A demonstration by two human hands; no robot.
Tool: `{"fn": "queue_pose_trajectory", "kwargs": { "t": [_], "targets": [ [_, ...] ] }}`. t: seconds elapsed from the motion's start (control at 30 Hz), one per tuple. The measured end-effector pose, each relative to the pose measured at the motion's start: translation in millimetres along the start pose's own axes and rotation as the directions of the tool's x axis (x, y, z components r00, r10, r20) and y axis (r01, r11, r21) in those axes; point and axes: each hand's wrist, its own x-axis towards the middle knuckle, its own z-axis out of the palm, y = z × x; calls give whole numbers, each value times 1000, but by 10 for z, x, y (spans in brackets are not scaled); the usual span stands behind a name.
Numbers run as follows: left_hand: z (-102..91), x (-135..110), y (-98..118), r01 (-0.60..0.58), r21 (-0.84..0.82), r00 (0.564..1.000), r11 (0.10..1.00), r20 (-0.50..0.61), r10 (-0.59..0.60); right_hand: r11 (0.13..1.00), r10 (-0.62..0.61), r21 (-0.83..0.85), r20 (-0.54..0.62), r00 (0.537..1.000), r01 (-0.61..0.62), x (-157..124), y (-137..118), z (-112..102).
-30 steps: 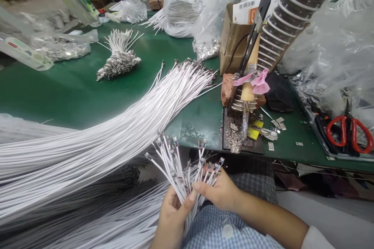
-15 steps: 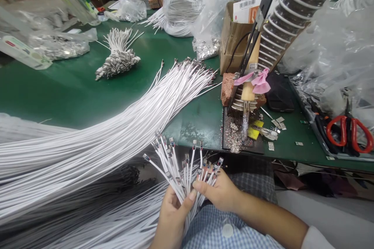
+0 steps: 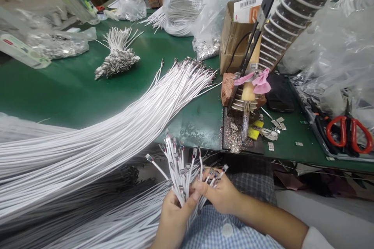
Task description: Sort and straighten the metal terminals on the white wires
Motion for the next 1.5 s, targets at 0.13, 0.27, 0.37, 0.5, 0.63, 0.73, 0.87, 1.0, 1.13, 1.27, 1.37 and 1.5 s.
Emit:
{"fn": "queue_pose_trajectory", "kwargs": {
  "t": [0.13, 0.27, 0.37, 0.5, 0.63, 0.73, 0.87, 1.0, 1.13, 1.27, 1.37, 1.5],
  "targets": [
    [-6, -18, -15, -31, 7, 998, 999, -55, 31, 1000, -21, -5, -44, 999, 21, -20, 69, -43],
    [30, -17, 37, -59, -49, 982, 997, -184, 49, 992, -104, -78, -47, 993, 100, 1, 46, -100],
    [49, 12, 80, -103, -96, 982, 990, -169, 85, 971, -106, -214, -1, 994, 103, -11, 24, -208],
    [42, 46, 106, -81, -132, 996, 988, -58, 74, 798, 29, -600, 110, 993, 44, -133, 48, -512],
    [66, 72, 139, -40, -206, 999, 978, -4, 40, 342, 360, -925, -32, 932, -164, -335, 70, -911],
    [129, 111, 172, -7, -190, 998, 982, 53, 17, 340, 429, -921, -26, 903, -188, -476, -77, -1088],
    [242, 208, 229, 6, -153, 991, 988, 132, 15, 836, 147, -549, 174, 974, -28, -592, -489, -1047],
    [366, 346, 332, 7, -124, 976, 992, 217, 20, 854, -150, -499, 35, 988, 148, -581, -759, -909],
    [473, 462, 437, -52, -31, 962, 998, 265, 59, 685, -418, -675, -56, 907, 274, -485, -764, -857],
    [552, 516, 505, -113, 91, 954, 989, 289, 82, 567, -527, -760, -40, 849, 317, -385, -735, -829],
    [620, 542, 559, -152, 153, 952, 977, 290, 103, 503, -572, -808, -45, 819, 307, -335, -740, -803],
    [710, 571, 649, -171, 201, 948, 965, 300, 106, 490, -580, -813, -37, 814, 313, -323, -775, -794]
  ]
}}
